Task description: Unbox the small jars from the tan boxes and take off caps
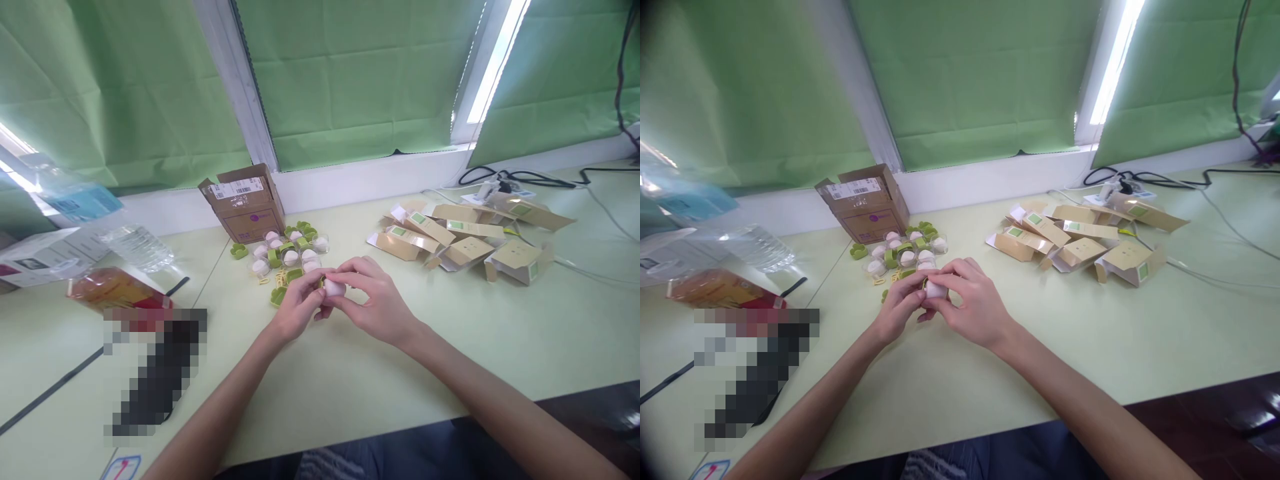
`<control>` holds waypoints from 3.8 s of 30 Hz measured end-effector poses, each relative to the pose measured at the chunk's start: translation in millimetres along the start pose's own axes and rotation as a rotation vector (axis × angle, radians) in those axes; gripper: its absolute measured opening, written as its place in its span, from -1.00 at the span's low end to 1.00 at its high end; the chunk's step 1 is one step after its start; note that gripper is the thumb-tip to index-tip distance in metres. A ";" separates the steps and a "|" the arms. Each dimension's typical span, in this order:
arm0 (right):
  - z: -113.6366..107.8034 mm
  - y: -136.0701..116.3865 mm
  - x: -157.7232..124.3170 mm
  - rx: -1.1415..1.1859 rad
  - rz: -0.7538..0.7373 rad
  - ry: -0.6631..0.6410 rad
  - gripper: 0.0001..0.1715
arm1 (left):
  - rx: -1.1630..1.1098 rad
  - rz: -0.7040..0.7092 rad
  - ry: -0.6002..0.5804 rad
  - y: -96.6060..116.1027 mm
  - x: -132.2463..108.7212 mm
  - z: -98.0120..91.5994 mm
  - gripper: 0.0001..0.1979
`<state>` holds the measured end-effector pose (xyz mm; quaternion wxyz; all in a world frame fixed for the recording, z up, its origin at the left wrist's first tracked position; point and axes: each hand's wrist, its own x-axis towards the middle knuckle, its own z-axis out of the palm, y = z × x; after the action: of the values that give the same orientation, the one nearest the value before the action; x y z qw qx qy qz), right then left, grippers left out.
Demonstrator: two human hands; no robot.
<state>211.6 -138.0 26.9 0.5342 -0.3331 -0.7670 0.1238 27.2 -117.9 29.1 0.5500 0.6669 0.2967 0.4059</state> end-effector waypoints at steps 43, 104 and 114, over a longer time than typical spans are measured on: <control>1.5 -1.8 -3.1 0.208 0.109 0.002 -0.74 | 0.144 0.047 -0.016 2.9 -2.0 -1.6 -0.60; -5.0 12.8 -5.5 -0.168 -0.242 -0.052 -0.32 | -0.246 0.012 0.154 10.2 4.3 -12.4 -0.53; 1.3 16.8 -11.8 -0.165 -0.217 0.055 -0.79 | -0.214 0.019 0.361 20.1 6.9 -35.9 -0.52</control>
<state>219.2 -132.9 8.5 0.5360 -0.2943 -0.7912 -0.0076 -1.6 -98.7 52.6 0.5518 0.5241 0.3394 0.5529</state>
